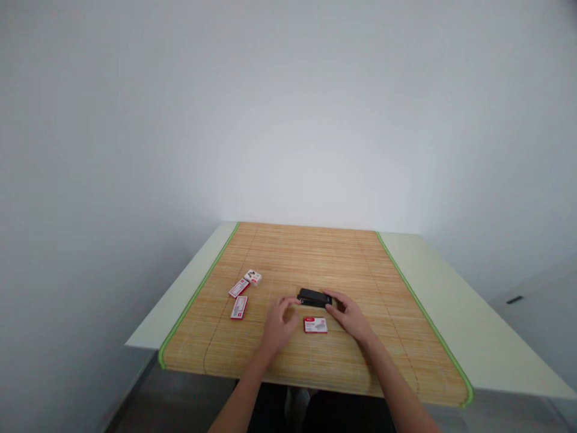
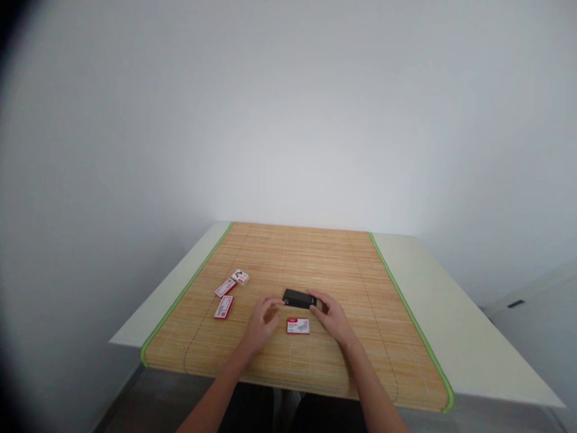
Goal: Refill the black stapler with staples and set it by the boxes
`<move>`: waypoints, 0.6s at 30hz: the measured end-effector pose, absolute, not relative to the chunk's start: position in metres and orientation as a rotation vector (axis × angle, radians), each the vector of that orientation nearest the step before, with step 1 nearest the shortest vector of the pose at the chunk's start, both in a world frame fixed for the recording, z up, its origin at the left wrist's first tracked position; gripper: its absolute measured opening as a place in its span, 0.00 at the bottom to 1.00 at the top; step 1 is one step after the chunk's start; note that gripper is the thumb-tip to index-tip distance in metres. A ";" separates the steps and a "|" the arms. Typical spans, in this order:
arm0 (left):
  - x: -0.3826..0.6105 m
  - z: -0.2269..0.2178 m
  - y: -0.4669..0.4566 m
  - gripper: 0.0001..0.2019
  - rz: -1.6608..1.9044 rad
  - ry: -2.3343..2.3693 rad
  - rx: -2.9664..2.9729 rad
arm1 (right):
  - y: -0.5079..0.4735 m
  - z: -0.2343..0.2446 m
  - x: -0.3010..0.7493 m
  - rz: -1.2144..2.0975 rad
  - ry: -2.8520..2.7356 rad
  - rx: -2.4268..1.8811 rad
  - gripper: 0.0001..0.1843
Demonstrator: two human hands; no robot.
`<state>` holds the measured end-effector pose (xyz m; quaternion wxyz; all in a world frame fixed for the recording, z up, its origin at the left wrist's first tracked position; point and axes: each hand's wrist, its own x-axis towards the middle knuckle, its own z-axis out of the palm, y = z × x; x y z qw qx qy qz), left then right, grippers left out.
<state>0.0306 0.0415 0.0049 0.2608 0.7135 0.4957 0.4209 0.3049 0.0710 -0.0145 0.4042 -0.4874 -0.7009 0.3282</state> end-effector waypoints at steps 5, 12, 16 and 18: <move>0.043 0.019 0.008 0.29 0.941 1.216 2.115 | 0.068 -0.013 0.303 0.777 -1.772 -1.231 0.24; 0.045 0.022 0.010 0.27 0.844 1.323 2.168 | 0.062 -0.003 0.299 0.757 -1.757 -1.326 0.24; 0.042 0.017 0.010 0.27 0.810 1.515 2.163 | 0.048 -0.004 0.297 0.666 -1.698 -1.376 0.23; 0.041 0.014 0.011 0.28 0.801 1.613 2.146 | 0.039 -0.006 0.295 0.624 -1.666 -1.398 0.22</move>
